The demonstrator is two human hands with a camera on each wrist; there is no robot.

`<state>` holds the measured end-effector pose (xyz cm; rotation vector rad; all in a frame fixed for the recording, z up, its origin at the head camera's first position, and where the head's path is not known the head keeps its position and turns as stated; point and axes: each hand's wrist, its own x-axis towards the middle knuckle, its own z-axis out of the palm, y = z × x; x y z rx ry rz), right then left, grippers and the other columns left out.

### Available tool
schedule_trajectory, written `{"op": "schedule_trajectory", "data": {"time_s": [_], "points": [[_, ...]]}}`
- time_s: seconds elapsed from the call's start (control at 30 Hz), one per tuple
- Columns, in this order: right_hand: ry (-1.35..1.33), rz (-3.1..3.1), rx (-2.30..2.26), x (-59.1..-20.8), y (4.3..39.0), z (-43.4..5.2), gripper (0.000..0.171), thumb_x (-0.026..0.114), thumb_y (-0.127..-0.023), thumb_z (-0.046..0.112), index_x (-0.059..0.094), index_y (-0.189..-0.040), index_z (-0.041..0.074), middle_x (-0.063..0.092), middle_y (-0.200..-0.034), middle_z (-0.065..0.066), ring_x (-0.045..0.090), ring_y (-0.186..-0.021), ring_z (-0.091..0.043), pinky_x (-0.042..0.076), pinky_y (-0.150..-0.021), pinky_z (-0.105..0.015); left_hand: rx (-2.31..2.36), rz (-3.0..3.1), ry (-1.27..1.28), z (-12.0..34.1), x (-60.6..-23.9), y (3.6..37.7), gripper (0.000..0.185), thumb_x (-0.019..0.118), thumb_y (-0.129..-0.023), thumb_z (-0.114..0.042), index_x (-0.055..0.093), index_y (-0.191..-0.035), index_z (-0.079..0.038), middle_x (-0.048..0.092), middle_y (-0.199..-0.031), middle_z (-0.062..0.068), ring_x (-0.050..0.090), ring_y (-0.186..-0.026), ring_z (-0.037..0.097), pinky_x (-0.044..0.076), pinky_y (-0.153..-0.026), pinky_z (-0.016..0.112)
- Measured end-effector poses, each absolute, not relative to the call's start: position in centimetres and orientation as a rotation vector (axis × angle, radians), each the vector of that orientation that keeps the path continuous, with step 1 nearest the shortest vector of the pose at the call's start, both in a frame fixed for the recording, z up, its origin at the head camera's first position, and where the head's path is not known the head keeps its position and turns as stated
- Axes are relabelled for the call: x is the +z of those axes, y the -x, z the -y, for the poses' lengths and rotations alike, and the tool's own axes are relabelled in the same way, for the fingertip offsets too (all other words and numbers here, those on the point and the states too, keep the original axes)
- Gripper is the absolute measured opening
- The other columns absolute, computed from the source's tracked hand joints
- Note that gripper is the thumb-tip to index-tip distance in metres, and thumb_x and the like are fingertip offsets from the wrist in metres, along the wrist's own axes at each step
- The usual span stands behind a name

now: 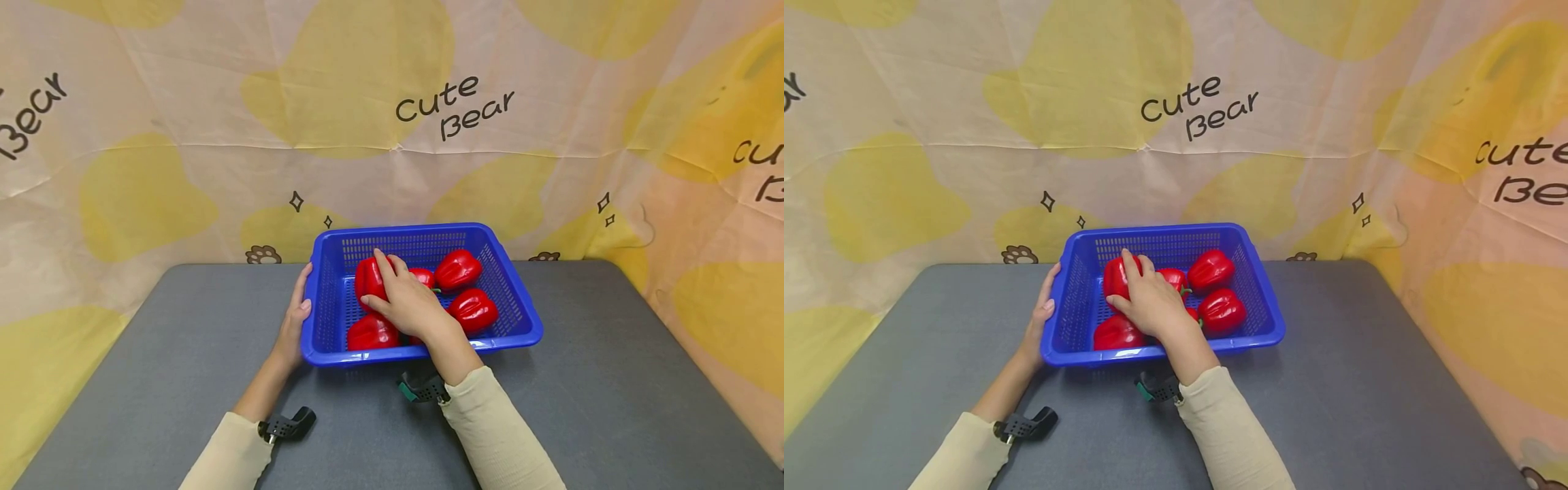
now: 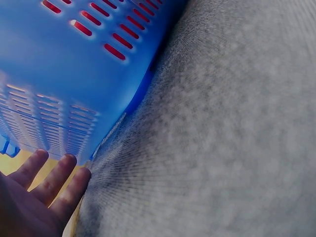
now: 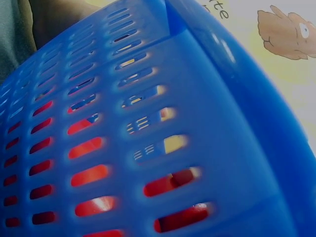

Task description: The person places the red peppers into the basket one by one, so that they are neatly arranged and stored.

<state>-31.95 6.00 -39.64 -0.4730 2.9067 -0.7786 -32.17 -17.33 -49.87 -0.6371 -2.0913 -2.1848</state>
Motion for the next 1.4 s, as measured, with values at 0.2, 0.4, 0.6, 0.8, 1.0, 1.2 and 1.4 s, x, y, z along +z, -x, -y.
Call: {"op": "schedule_trajectory", "data": {"time_s": [0.2,0.4,0.6,0.8,1.0,1.2,1.4], "points": [[0.460,-2.918,-0.769,-39.72,31.97,-6.00,0.086,0.062,-0.096,0.045,0.012,-0.164,0.028,0.027,-0.165,-0.011,0.049,-0.138,-0.038,0.051,-0.101,-0.060,-2.184,2.088,0.639,17.25,-49.82,32.12,0.067,0.027,-0.098,-0.029,0.009,-0.163,-0.031,0.017,-0.167,0.011,0.037,-0.137,0.038,0.055,-0.094,0.030],[0.453,-2.917,-0.748,-39.72,31.99,-5.94,0.086,0.061,-0.097,0.045,0.011,-0.164,0.028,0.027,-0.165,-0.011,0.050,-0.137,-0.038,0.051,-0.102,-0.059,-2.184,2.091,0.625,17.22,-49.78,31.96,0.067,0.027,-0.098,-0.030,0.009,-0.163,-0.031,0.018,-0.167,0.011,0.037,-0.137,0.038,0.055,-0.094,0.029],[0.434,-2.920,-0.741,-39.77,32.05,-5.84,0.086,0.062,-0.096,0.045,0.012,-0.164,0.028,0.028,-0.164,-0.010,0.051,-0.136,-0.038,0.052,-0.101,-0.058,-2.185,2.096,0.620,17.21,-49.75,31.86,0.067,0.027,-0.098,-0.030,0.009,-0.163,-0.031,0.018,-0.167,0.011,0.039,-0.135,0.040,0.056,-0.093,0.031],[0.425,-2.923,-0.747,-39.99,32.21,-5.65,0.087,0.063,-0.095,0.046,0.013,-0.164,0.027,0.028,-0.164,-0.011,0.050,-0.137,-0.039,0.052,-0.100,-0.059,-2.219,2.080,0.597,17.37,-49.78,31.82,0.067,0.027,-0.098,-0.029,0.010,-0.163,-0.031,0.020,-0.166,0.012,0.044,-0.132,0.036,0.057,-0.091,0.031],[0.433,-2.913,-0.746,-40.04,32.18,-5.54,0.088,0.063,-0.096,0.046,0.011,-0.164,0.028,0.024,-0.167,-0.010,0.046,-0.141,-0.040,0.049,-0.103,-0.061,-2.229,2.078,0.587,17.49,-49.60,31.66,0.067,0.028,-0.098,-0.028,0.010,-0.163,-0.030,0.020,-0.166,0.014,0.046,-0.131,0.036,0.057,-0.091,0.032],[0.483,-2.902,-0.735,-39.84,32.07,-5.77,0.085,0.059,-0.098,0.046,0.010,-0.164,0.027,0.022,-0.168,-0.011,0.042,-0.145,-0.039,0.046,-0.108,-0.060,-2.219,2.081,0.600,17.41,-49.39,31.66,0.066,0.028,-0.099,-0.029,0.010,-0.163,-0.030,0.020,-0.166,0.014,0.043,-0.133,0.041,0.058,-0.091,0.033],[0.658,-2.913,-0.490,-39.96,31.79,-6.11,0.062,0.053,-0.103,0.036,0.034,-0.159,0.020,0.044,-0.157,-0.014,0.046,-0.143,-0.035,0.037,-0.118,-0.053,-2.239,2.059,0.618,17.22,-49.40,31.90,0.067,0.029,-0.098,-0.029,0.010,-0.163,-0.028,0.016,-0.168,0.012,0.035,-0.141,0.042,0.055,-0.095,0.029]]}}
